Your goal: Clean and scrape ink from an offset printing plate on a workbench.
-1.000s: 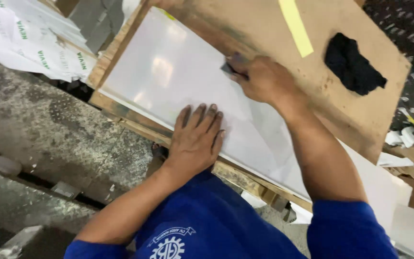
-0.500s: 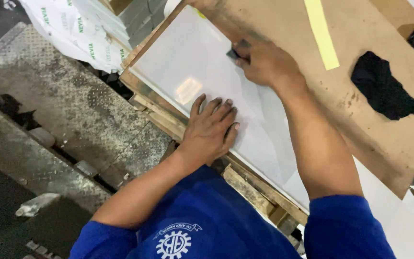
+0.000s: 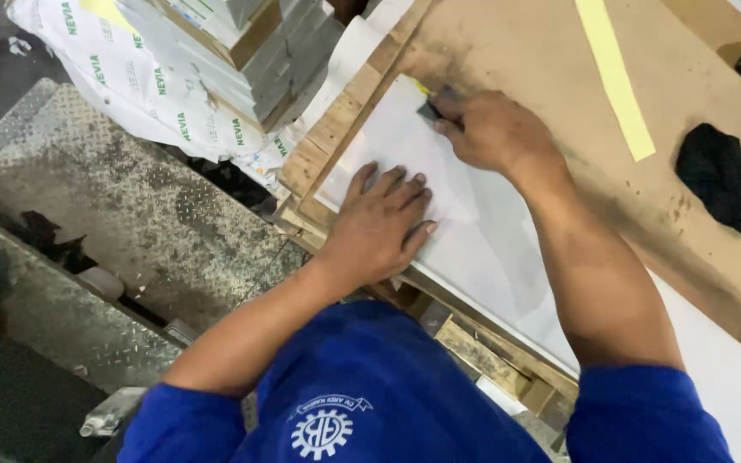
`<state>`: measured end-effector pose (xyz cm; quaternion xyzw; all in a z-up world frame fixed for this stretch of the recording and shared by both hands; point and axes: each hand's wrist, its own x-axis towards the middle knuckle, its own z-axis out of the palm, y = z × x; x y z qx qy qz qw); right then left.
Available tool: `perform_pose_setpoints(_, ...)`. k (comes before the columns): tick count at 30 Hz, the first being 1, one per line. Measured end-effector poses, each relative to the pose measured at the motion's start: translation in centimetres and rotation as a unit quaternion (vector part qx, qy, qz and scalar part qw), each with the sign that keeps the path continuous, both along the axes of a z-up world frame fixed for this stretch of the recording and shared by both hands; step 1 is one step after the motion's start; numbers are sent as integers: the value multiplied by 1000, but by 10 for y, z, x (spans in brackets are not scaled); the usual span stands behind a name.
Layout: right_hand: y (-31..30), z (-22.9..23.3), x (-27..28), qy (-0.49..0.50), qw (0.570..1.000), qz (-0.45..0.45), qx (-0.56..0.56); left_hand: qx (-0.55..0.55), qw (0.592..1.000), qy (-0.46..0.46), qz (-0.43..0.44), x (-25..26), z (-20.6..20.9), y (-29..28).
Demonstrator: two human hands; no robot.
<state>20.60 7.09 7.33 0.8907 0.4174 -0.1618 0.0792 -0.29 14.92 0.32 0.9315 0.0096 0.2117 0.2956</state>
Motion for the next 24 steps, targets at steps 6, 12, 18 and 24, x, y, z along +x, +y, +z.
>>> perform_pose_setpoints(6, 4, -1, 10, 33, 998, 34, 37, -6, 999, -22, -36, -5, -12, 4)
perform_pose_setpoints(12, 21, 14, 1, 6, 998, -61, -26, 41, 998, -42, -30, -2, -30, -16)
perform_pose_setpoints(18, 18, 11, 8, 20, 999, -11, -37, 12, 999, -34, -28, -4, -30, -6)
perform_pose_setpoints(24, 41, 20, 0, -7, 997, -70, -37, 40, 997, -66, -18, 0, -38, -10)
